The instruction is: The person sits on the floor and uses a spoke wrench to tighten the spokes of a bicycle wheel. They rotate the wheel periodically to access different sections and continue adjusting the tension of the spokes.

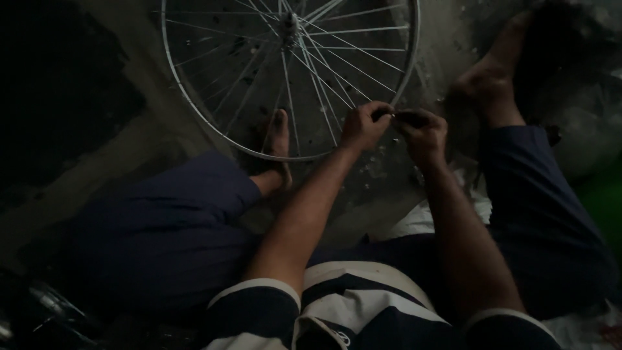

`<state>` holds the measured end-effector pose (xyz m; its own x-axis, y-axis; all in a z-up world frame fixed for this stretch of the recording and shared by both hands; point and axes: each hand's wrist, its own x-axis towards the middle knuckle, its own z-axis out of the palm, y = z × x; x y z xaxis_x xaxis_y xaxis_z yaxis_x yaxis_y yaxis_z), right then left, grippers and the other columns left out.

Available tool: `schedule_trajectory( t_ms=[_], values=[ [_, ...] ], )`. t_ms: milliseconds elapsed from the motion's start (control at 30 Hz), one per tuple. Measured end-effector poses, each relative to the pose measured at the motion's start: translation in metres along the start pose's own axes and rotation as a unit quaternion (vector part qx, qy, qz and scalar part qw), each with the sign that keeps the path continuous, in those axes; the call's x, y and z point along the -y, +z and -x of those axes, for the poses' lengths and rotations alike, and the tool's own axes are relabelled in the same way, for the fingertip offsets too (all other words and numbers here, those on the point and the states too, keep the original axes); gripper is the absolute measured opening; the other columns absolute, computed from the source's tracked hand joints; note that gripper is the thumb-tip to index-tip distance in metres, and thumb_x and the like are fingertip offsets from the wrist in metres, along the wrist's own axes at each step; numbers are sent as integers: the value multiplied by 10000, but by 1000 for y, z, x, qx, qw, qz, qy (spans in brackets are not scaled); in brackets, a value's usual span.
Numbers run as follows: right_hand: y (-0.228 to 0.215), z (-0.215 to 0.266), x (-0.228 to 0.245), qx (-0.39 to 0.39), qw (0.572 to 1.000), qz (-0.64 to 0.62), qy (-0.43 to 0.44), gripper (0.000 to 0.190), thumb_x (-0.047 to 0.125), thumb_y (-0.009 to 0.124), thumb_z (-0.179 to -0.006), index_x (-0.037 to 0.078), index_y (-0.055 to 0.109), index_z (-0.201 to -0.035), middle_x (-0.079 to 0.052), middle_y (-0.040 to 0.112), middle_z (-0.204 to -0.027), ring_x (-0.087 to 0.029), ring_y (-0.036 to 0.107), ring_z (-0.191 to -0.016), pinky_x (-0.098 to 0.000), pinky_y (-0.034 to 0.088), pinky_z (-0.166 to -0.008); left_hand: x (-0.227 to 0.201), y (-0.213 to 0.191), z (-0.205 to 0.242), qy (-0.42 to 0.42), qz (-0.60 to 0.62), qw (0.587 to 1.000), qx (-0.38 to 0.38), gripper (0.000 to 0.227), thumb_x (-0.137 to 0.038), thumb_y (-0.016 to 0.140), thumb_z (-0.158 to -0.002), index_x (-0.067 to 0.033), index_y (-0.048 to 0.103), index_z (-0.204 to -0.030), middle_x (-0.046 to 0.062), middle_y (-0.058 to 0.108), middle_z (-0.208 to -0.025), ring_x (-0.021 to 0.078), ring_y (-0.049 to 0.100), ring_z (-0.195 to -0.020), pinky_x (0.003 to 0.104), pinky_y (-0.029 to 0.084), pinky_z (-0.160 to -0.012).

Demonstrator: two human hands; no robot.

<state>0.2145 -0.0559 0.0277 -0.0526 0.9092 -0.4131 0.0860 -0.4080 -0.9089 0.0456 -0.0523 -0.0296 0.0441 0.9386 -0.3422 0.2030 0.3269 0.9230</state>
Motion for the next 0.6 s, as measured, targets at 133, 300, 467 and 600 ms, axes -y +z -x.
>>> schedule_trajectory(
  t_ms=[133,300,467,600],
  values=[
    [2,-5,0,-4,1000,13,-28,158,18,763,-929,-25,742,-1079,-87,762,-1040,-153,713,-941,-285,588,-848,0,0,-2,44,-25,999,-17,280,-245,707,-878,-102,770,-1110,124,791,-1051,270,778,-981,373,611,-836],
    [13,-1,8,-14,972,225,-62,163,35,748,-943,-4,743,-1101,-94,768,-1029,-154,713,-937,-303,560,-821,-4,-4,5,27,-15,999,-31,265,-235,685,-890,-110,767,-1109,105,791,-1054,261,775,-975,370,604,-832],
    [18,3,10,-40,966,249,-60,165,54,775,-940,-11,742,-1088,-107,769,-1033,-157,728,-931,-310,568,-814,-11,-8,10,-11,-10,1000,-8,282,-230,670,-890,-129,773,-1133,92,799,-1049,221,782,-949,351,611,-831],
    [13,-1,2,-2,993,106,-43,156,35,745,-951,-11,730,-1099,-93,767,-1049,-157,722,-953,-293,580,-856,-10,-9,8,-78,0,997,5,272,-236,676,-894,-151,784,-1129,91,812,-991,213,780,-895,359,612,-806]
  ],
)
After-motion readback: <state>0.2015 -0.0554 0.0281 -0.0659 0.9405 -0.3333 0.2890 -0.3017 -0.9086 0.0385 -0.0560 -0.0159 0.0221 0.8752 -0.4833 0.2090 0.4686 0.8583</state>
